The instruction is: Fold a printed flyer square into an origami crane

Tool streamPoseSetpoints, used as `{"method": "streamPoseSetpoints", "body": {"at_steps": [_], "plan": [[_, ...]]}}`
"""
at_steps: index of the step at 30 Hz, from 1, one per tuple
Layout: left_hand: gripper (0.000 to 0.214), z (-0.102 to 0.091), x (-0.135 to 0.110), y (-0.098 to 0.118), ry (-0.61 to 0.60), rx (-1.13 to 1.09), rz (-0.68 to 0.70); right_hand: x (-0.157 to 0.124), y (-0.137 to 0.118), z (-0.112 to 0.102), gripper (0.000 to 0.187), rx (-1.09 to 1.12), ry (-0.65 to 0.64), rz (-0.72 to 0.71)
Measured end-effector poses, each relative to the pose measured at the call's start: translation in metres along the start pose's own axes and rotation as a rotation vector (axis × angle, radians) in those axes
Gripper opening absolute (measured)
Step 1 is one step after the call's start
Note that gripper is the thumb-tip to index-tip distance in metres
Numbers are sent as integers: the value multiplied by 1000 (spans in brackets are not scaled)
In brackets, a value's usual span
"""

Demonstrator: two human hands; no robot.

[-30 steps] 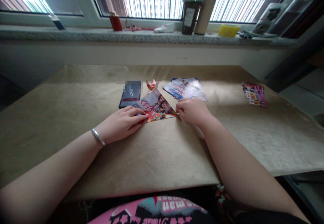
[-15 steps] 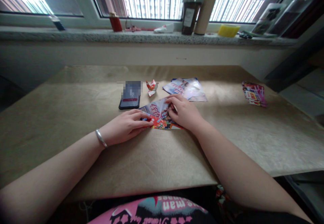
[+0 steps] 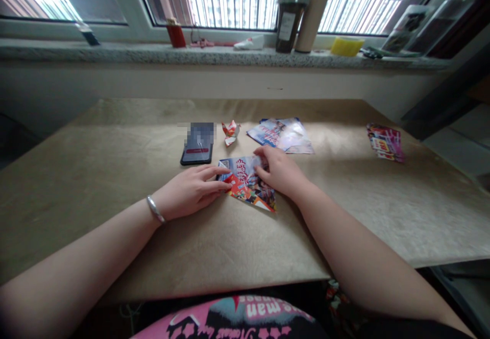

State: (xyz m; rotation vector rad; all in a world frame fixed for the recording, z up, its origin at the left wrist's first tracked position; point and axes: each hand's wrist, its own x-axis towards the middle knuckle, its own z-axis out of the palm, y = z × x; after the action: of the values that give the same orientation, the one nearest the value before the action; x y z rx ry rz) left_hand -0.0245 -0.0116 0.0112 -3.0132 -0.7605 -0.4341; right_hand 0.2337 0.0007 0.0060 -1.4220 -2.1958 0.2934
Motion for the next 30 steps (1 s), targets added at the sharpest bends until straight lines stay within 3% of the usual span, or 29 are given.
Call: {"method": "streamPoseSetpoints", "body": {"at_steps": [10, 13, 17, 22, 25, 30], "plan": [[31, 2, -2, -2, 14, 2, -75, -1, 0, -1, 26, 108, -37, 112], [32, 2, -2, -1, 13, 6, -60, 1, 3, 0, 20, 167, 9, 154], [31, 0, -2, 1, 26, -6, -41, 4, 10, 3, 21, 269, 103, 293], [32, -2, 0, 4, 19, -29, -29, 4, 8, 3, 31, 450, 15, 461], [30, -2, 0, 3, 17, -38, -30, 4, 1, 2, 35, 413, -18, 431], [36, -1, 0, 1, 10, -45, -66, 1, -5, 2, 31, 202, -21, 174]]}}
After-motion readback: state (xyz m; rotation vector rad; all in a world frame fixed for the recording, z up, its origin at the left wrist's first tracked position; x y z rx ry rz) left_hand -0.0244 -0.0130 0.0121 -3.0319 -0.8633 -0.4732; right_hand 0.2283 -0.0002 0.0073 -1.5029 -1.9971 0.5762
